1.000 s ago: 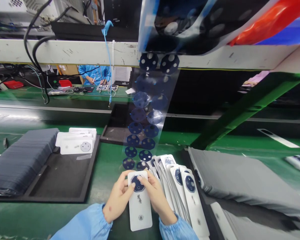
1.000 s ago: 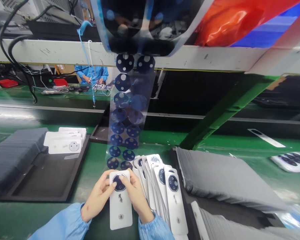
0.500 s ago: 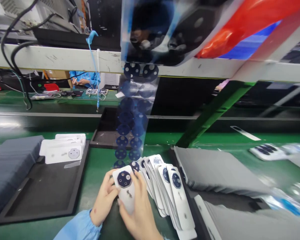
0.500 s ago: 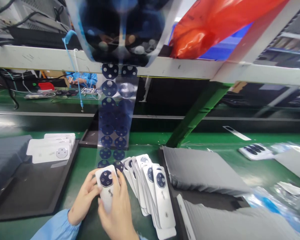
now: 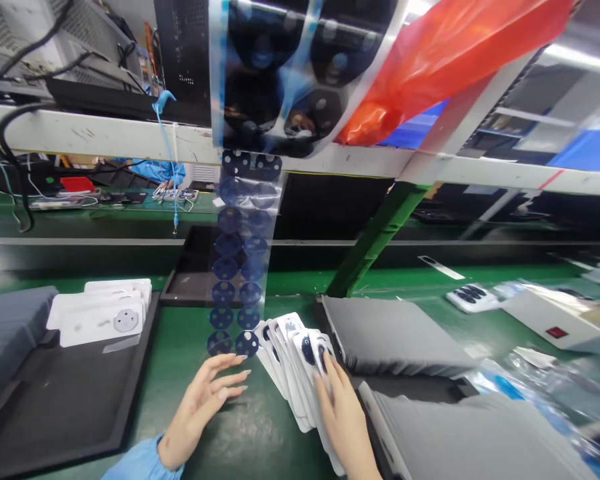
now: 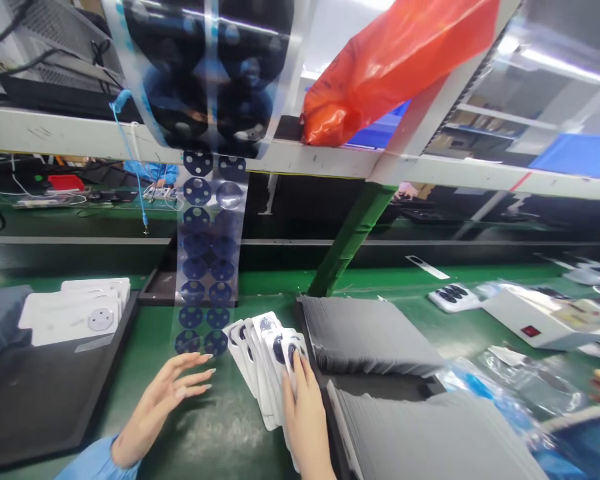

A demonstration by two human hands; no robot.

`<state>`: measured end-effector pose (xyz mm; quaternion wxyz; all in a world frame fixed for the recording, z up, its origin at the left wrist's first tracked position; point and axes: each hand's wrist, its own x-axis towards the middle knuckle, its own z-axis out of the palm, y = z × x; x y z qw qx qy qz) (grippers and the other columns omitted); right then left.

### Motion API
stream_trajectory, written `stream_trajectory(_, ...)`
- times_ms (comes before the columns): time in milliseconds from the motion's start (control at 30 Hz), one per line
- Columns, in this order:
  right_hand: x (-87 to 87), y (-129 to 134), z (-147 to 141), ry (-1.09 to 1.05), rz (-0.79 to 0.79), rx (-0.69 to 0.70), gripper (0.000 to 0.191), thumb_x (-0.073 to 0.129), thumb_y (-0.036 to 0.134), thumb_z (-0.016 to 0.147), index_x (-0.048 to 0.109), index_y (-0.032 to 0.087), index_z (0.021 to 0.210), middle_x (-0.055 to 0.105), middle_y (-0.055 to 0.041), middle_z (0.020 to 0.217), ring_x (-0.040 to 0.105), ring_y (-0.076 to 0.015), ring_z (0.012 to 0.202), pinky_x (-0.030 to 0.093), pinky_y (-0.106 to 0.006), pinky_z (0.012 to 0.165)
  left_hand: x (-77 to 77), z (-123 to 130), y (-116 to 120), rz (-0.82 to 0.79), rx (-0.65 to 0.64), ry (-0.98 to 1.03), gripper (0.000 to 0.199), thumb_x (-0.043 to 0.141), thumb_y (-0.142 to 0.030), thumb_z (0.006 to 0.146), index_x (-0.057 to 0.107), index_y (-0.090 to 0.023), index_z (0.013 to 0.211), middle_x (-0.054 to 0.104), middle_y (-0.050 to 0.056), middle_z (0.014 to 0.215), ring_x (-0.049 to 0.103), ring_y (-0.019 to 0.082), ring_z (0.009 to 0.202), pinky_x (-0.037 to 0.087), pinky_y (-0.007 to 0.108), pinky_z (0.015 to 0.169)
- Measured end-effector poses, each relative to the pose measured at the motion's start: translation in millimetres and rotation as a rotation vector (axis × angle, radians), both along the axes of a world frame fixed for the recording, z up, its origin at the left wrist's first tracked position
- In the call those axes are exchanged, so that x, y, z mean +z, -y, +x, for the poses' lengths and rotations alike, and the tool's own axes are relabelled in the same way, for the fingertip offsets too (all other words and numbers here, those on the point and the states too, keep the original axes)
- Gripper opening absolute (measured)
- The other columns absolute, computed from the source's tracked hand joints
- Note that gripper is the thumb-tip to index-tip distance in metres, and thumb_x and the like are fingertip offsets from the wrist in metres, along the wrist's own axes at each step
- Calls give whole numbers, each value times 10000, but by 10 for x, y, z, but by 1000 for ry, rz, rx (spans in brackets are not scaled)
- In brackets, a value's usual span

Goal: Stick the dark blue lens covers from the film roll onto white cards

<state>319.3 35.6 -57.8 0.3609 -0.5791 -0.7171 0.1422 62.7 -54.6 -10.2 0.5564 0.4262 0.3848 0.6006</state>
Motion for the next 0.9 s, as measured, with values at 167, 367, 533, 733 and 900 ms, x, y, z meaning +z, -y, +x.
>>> stream_trajectory(167,-34,-3,28,26,20,-66,673,327,580,953,425,101,1416,438,-224,1413,447,-415,1278,442,-555,984,140,-36,-7,26,153,-111,278,566,-370,918,630,-210,1135,628,130,1260,661,300,1044,554,404,875)
stream_trajectory(367,296,143,-170,-77,65,40,617,393,574,934,444,171,1398,459,-166,1408,458,-389,1275,438,-529,1000,664,-580,81,-46,597,-580,209,552,-363,889,599,-196,1006,705,91,1052,707,251,874,569,390,801)
stream_trajectory(533,542,202,-536,-185,-76,273,617,412,534,940,297,261,1482,356,-85,1513,334,-353,1382,377,-543,1070,667,-1563,17,-252,636,-1576,322,541,-210,810,548,-213,1131,604,120,1262,593,335,1152,501,480,923)
stream_trajectory(733,634,286,-770,-223,-172,430,640,435,508,943,217,297,1506,249,-64,1566,244,-317,1430,338,-548,1107,368,-2372,-149,-297,569,-1692,450,762,-146,554,543,-205,943,501,170,1359,509,377,1249,416,479,1028)
stream_trajectory(900,598,310,-739,-223,-182,444,622,434,489,944,221,315,1502,252,-59,1563,287,-314,1415,400,-522,1073,377,-2562,-177,-299,547,-1712,395,785,-207,544,509,-213,826,534,176,1310,558,368,1167,424,460,989)
